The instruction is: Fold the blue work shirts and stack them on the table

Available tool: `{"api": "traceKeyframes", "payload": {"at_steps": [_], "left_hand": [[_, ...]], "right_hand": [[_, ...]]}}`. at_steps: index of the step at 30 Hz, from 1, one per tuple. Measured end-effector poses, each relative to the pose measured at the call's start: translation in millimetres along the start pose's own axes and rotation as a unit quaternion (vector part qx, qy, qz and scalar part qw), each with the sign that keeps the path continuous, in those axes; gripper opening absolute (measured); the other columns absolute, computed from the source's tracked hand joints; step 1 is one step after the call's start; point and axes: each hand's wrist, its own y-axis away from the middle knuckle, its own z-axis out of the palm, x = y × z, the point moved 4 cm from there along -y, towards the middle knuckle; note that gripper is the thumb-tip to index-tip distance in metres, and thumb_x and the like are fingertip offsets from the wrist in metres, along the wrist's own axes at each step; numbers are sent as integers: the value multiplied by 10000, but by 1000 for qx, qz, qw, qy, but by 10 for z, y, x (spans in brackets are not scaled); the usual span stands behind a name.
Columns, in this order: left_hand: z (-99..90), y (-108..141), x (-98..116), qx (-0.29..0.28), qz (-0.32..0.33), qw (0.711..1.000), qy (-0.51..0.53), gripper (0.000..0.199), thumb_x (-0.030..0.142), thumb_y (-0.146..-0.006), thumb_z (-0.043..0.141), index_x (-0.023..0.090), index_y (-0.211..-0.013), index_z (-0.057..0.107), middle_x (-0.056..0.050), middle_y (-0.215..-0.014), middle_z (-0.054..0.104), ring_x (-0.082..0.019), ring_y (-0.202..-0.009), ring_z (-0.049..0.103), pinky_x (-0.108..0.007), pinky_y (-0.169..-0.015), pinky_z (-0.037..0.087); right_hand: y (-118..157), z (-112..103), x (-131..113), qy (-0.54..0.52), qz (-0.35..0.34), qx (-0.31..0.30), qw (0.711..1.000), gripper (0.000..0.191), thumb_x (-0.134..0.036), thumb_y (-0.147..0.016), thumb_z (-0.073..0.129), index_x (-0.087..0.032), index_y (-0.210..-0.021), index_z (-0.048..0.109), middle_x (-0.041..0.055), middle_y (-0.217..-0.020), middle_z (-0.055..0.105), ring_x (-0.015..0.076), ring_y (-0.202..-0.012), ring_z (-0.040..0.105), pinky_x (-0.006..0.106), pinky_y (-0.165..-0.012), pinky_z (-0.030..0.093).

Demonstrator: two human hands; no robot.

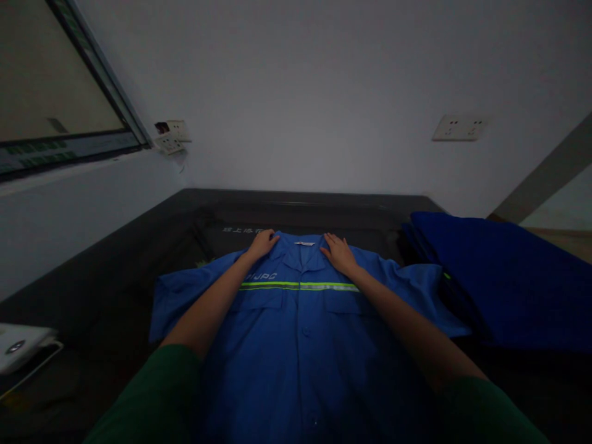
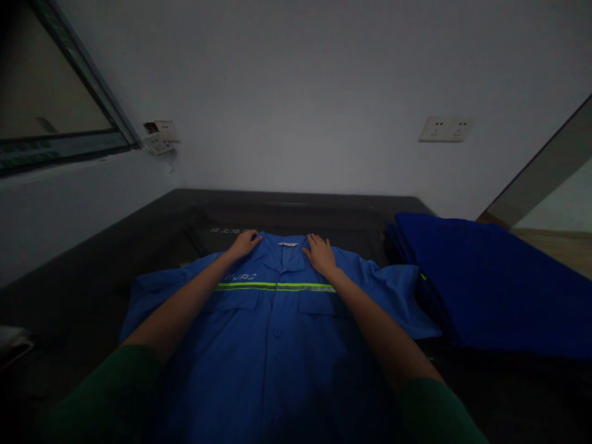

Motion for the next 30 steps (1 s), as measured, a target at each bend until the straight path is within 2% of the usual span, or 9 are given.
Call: {"api": "traceKeyframes", "payload": {"at_steps": [7, 11, 14, 17, 19, 22, 25, 28, 30], "left_hand": [[111, -88, 47, 11, -30, 999, -18, 227, 311, -906, 523, 142, -1018, 626, -118, -1009, 696, -240, -960, 640, -325, -867, 466], [114, 15, 75, 27, -28, 999, -23, 276, 315, -921, 494, 138, -1113, 583, -126, -1077, 664, -237, -1014, 615, -332, -895, 458], [60, 143, 112, 42, -26, 998, -42, 354, 321, -900, 519, 155, -1212, 546, -144, -1163, 616, -281, -1112, 560, -409, -948, 432], [-7, 250, 188, 79, -2, 993, -90, 449, 304, -888, 517, 195, -1322, 484, -149, -1300, 537, -319, -1223, 476, -482, -993, 395], [1, 290, 265, 83, 46, 990, -107, 477, 264, -888, 497, 190, -1358, 458, -135, -1398, 473, -295, -1293, 425, -453, -1050, 364], [115, 312, 326, 31, 85, 990, -105, 557, 284, -907, 457, 111, -1429, 364, -155, -1521, 334, -267, -1402, 309, -397, -1131, 287], [240, 318, 289, -27, 42, 993, -104, 631, 380, -950, 372, 60, -1481, 252, -188, -1557, 241, -284, -1441, 229, -426, -1155, 240], [273, 310, 243, -58, 13, 994, -92, 656, 461, -957, 341, 105, -1498, 238, -173, -1568, 201, -296, -1447, 205, -467, -1154, 213], [231, 288, 200, -74, 6, 995, -74, 662, 495, -947, 366, 140, -1495, 262, -168, -1567, 211, -297, -1442, 223, -461, -1146, 224]], "right_hand": [[-76, 58, 51, 10, 6, -35, 999, 592, -424, -981, 314, -120, -1489, 300, 126, -1535, 313, 253, -1434, 236, 500, -1154, 180], [-68, 22, 36, 16, -3, -33, 999, 576, -400, -984, 312, -119, -1487, 307, 125, -1533, 318, 250, -1434, 239, 495, -1159, 171], [-11, -28, 18, 21, -5, -32, 999, 582, -363, -971, 362, -98, -1485, 302, 126, -1541, 299, 266, -1436, 228, 508, -1153, 191], [47, -112, -36, 31, -8, -16, 999, 567, -312, -949, 413, -100, -1470, 337, 124, -1546, 289, 282, -1434, 226, 526, -1145, 210], [59, -165, -116, 41, -31, -2, 999, 513, -291, -951, 406, -121, -1435, 408, 118, -1536, 315, 277, -1431, 235, 530, -1149, 195], [27, -181, -227, 54, -60, 0, 997, 472, -300, -967, 377, -132, -1399, 464, 121, -1530, 329, 273, -1429, 243, 538, -1153, 170], [-23, -107, -212, 56, -23, -30, 998, 516, -351, -974, 376, -109, -1429, 412, 146, -1537, 301, 287, -1419, 265, 550, -1143, 183], [-34, -23, -136, 42, 8, -62, 997, 530, -391, -983, 356, -144, -1451, 374, 126, -1549, 281, 278, -1421, 262, 563, -1138, 175], [-35, -20, -112, 37, 14, -68, 997, 519, -402, -984, 353, -167, -1445, 386, 112, -1552, 280, 284, -1425, 247, 573, -1133, 174]]}}
